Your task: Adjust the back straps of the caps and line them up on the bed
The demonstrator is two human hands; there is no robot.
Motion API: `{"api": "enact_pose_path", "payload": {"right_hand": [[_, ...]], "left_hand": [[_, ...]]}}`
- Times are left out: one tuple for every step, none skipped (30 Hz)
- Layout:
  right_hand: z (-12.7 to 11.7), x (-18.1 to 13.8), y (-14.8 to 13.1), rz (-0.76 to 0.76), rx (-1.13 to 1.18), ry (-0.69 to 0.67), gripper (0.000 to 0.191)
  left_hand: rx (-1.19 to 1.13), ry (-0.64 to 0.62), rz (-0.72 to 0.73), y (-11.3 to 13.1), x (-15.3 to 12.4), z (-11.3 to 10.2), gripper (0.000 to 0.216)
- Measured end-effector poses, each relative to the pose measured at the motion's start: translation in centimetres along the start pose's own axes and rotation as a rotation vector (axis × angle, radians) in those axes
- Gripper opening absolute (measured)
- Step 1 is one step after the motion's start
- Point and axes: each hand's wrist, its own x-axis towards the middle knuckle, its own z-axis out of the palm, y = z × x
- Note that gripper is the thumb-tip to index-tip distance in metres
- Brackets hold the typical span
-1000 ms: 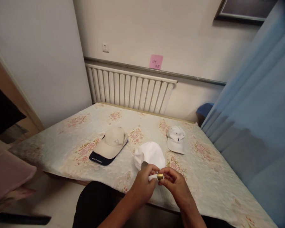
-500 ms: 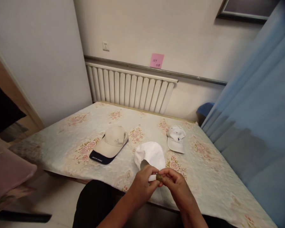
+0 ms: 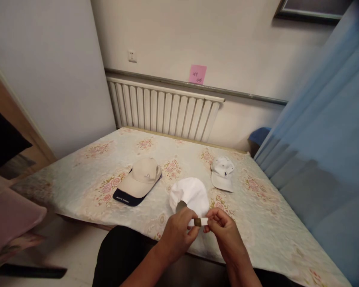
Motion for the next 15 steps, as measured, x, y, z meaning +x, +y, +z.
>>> {"api": "enact_pose_path", "payload": {"right_hand": [[-0.05,0.01,0.01,-0.004,0.005,0.007,0.008],[-0.10,0.01,0.04,-0.004,0.009,0.011,0.008],[-0.15,0.02,0.07,-0.002,0.013,0.012,0.007],[-0.21,0.02,0.13,0.003,0.017,0.009,0.006],[-0.27,0.04,0.20,0.008,0.024,0.009,0.006],[-0.34,0.05,0.29,0.015,0.032,0.012,0.006],[-0.43,0.07,0.38,0.022,0.041,0.017,0.006],[-0.51,0.09,0.47,0.028,0.051,0.023,0.006],[-0.60,0.11,0.55,0.034,0.061,0.029,0.007],[-0.68,0.13,0.62,0.039,0.070,0.033,0.007],[-0.75,0.14,0.67,0.044,0.079,0.035,0.007],[-0.80,0.15,0.71,0.049,0.090,0.038,0.008],[-0.82,0.15,0.74,0.055,0.105,0.040,0.010],[-0.82,0.13,0.78,0.064,0.126,0.042,0.012],[-0.78,0.10,0.82,0.076,0.150,0.043,0.015]], "left_hand": [[0.012,0.001,-0.003,-0.03,0.03,-0.01,0.012],[0.023,0.002,-0.006,-0.03,0.08,-0.04,0.011],[0.032,0.002,-0.011,-0.02,0.13,-0.07,0.010],[0.038,-0.001,-0.017,0.01,0.19,-0.11,0.010],[0.043,-0.006,-0.024,0.06,0.25,-0.15,0.009],[0.049,-0.010,-0.030,0.11,0.31,-0.19,0.009],[0.058,-0.011,-0.036,0.16,0.35,-0.22,0.008],[0.069,-0.009,-0.043,0.21,0.39,-0.25,0.007],[0.078,-0.007,-0.049,0.24,0.42,-0.28,0.007],[0.084,-0.005,-0.055,0.26,0.45,-0.29,0.006],[0.083,-0.005,-0.060,0.27,0.48,-0.30,0.006],[0.072,-0.008,-0.065,0.26,0.50,-0.29,0.006],[0.052,-0.012,-0.072,0.22,0.53,-0.27,0.007],[0.026,-0.017,-0.080,0.17,0.56,-0.24,0.007],[-0.003,-0.018,-0.088,0.10,0.59,-0.19,0.008]]}}
